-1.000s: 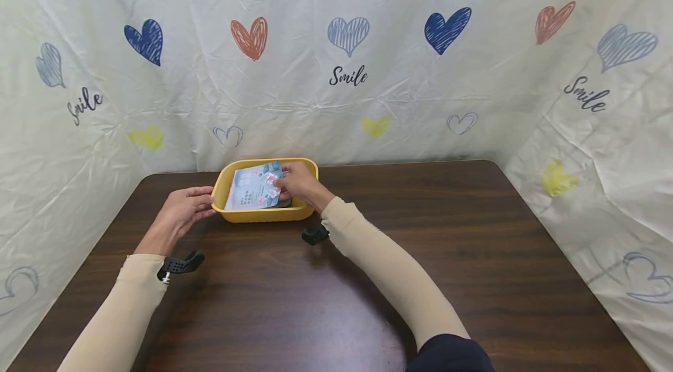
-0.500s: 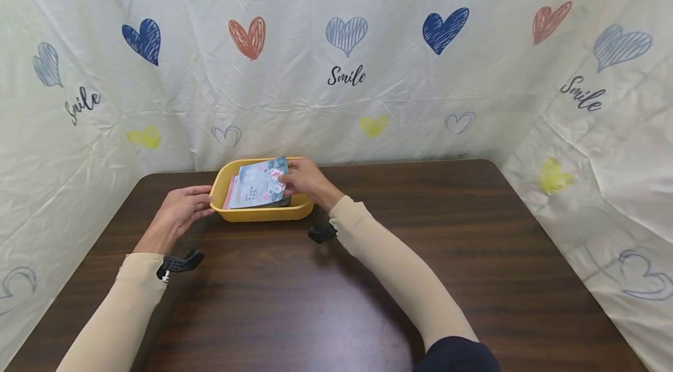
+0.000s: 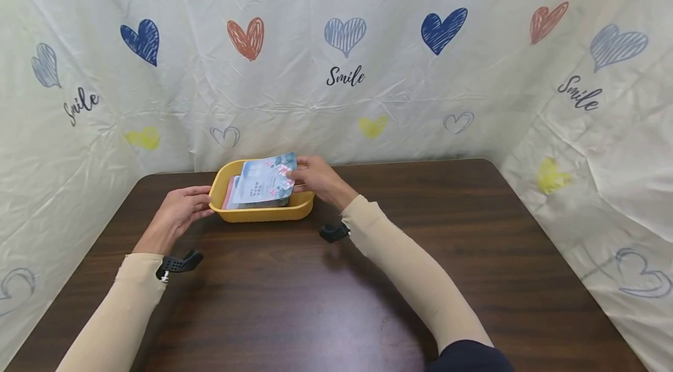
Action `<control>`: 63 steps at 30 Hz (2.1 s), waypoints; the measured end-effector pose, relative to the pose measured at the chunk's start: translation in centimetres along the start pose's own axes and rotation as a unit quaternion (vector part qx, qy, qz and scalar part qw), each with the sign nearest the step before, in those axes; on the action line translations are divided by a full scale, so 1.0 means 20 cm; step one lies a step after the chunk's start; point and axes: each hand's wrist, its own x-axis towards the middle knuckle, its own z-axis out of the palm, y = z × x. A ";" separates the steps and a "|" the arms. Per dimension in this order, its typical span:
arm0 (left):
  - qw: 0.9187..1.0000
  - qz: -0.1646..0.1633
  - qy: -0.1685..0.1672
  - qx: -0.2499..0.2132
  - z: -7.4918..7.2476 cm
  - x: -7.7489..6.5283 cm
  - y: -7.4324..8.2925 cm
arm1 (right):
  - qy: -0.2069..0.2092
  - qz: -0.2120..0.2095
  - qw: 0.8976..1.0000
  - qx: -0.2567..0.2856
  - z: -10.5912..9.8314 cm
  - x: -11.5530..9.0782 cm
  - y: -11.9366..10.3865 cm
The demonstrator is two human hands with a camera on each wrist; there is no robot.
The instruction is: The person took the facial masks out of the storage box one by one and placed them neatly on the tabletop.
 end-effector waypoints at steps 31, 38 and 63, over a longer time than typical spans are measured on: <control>1.000 -0.001 0.000 -0.002 0.00 0.00 0.00 | -0.006 -0.013 0.998 0.057 -0.28 -0.19 0.03; 1.000 0.001 0.000 -0.001 0.00 0.00 0.00 | -0.002 -0.012 0.998 0.066 -0.34 -0.23 0.03; 1.000 -0.003 -0.006 -0.015 0.00 0.00 0.00 | 0.000 -0.014 0.996 0.084 -0.52 -0.34 0.09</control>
